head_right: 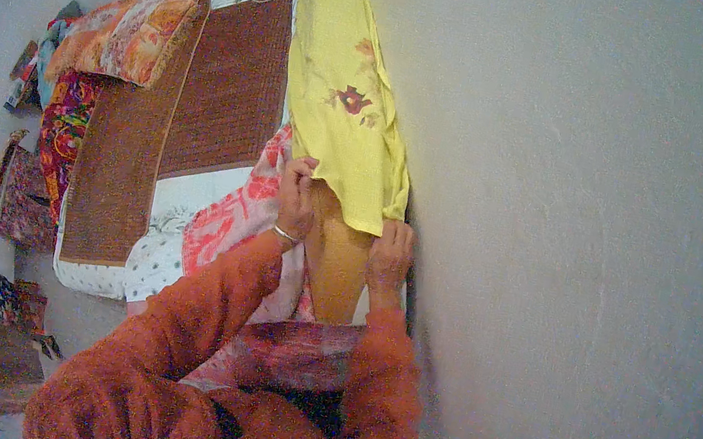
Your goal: The person makes a bed by smoothing and tucking a yellow sheet, then arranging a pink patterned blanket and a white sheet over a bamboo mat. They plug in a power strip and adjust two floral pillows at the head of the bed.
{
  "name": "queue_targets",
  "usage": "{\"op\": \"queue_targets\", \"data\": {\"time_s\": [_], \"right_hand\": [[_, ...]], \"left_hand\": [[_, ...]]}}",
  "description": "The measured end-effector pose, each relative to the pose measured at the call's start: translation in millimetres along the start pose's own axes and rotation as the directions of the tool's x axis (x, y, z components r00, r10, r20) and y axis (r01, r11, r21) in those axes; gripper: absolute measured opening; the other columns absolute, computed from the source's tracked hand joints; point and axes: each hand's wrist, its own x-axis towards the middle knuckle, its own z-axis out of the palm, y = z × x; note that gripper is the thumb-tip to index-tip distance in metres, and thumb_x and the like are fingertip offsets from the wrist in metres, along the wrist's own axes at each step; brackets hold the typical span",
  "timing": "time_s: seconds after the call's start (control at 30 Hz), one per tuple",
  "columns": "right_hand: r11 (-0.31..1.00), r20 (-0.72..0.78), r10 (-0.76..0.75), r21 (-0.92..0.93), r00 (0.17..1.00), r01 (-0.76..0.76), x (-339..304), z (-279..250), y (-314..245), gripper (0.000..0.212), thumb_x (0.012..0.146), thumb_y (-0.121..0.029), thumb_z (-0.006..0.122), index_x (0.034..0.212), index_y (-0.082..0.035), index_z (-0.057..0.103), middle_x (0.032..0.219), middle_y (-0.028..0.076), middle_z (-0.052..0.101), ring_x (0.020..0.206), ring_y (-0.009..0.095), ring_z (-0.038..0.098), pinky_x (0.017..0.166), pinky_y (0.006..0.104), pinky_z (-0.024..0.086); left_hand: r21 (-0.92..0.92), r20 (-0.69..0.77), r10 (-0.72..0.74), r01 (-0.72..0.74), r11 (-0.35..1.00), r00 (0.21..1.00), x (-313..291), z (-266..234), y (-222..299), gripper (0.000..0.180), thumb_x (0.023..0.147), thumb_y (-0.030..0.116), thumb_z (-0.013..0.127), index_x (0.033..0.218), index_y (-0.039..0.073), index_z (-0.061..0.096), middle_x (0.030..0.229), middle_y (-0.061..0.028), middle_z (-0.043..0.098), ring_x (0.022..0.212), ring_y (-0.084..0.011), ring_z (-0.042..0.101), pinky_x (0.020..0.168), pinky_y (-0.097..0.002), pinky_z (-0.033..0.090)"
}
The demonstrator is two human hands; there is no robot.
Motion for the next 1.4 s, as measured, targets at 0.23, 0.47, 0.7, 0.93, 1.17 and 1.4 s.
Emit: {"op": "queue_targets", "data": {"time_s": [0.23, 0.47, 0.7, 0.93, 1.17, 1.4], "right_hand": [[0.991, 0.165, 0.083, -0.12, 0.983, -0.064, 4, -19, -20, 0.037, 0.074, 0.001, 0.049, 0.111, 0.001, 0.044, 0.094, 0.02, 0.049, 0.088, 0.035, 0.049, 0.072, 0.0405, 0.045], [0.979, 0.123, 0.188, -0.107, 0.974, -0.175, 6, -5, 0, 0.019, 0.072, 0.005, 0.053, 0.091, 0.002, 0.054, 0.066, 0.015, 0.052, 0.061, 0.027, 0.055, 0.054, 0.0407, 0.045], [0.891, -0.002, 0.353, 0.305, 0.935, -0.336, 30, -40, -26, 0.011, 0.071, -0.007, 0.058, 0.077, 0.002, 0.055, 0.056, 0.007, 0.051, 0.045, 0.012, 0.049, 0.044, 0.0294, 0.044], [0.956, 0.249, 0.286, -0.007, 0.925, -0.293, 16, -28, -31, 0.034, 0.079, -0.028, 0.057, 0.098, 0.0, 0.053, 0.083, 0.022, 0.058, 0.077, 0.037, 0.057, 0.064, 0.0452, 0.045], [0.984, 0.436, -0.068, -0.119, 0.898, 0.132, 46, -2, -86, 0.027, 0.081, -0.021, 0.053, 0.099, -0.002, 0.05, 0.092, 0.019, 0.049, 0.077, 0.036, 0.054, 0.062, 0.044, 0.046], [0.971, 0.193, 0.0, -0.234, 0.981, 0.046, 41, 11, -24, 0.014, 0.074, -0.001, 0.05, 0.087, 0.001, 0.053, 0.091, 0.017, 0.051, 0.076, 0.031, 0.059, 0.059, 0.0381, 0.05]], "left_hand": [[0.074, -0.02, -0.042, 0.043, 0.996, 0.999, 8, -34, -14, 0.013, 0.088, 0.013, 0.044, 0.095, 0.001, 0.044, 0.089, -0.012, 0.051, 0.084, -0.0227, 0.049, 0.078, -0.0301, 0.04], [0.398, 0.665, -0.098, -0.24, 0.886, 0.74, 11, -59, -22, 0.047, 0.067, 0.002, 0.064, 0.111, 0.008, 0.048, 0.088, -0.0103, 0.053, 0.084, -0.0237, 0.052, 0.074, -0.0321, 0.042], [0.293, 0.119, 0.065, -0.098, 0.951, 0.991, 27, -78, -2, 0.024, 0.063, -0.002, 0.061, 0.085, 0.008, 0.065, 0.064, -0.008, 0.053, 0.061, -0.0228, 0.053, 0.055, -0.0304, 0.041], [0.246, 0.049, 0.065, -0.075, 0.966, 0.997, 14, -98, -2, 0.015, 0.071, 0.001, 0.059, 0.084, 0.005, 0.062, 0.067, -0.0071, 0.05, 0.063, -0.019, 0.05, 0.057, -0.0268, 0.04], [0.218, 0.037, -0.004, -0.004, 0.976, 0.999, 18, -96, 5, 0.015, 0.07, -0.002, 0.06, 0.084, 0.004, 0.062, 0.069, -0.0061, 0.051, 0.064, -0.0176, 0.05, 0.058, -0.0263, 0.04], [0.177, 0.004, -0.034, 0.032, 0.984, 0.999, 19, -103, -2, 0.016, 0.069, -0.003, 0.06, 0.084, 0.003, 0.062, 0.071, -0.0062, 0.053, 0.065, -0.0178, 0.051, 0.06, -0.0266, 0.04]]}}
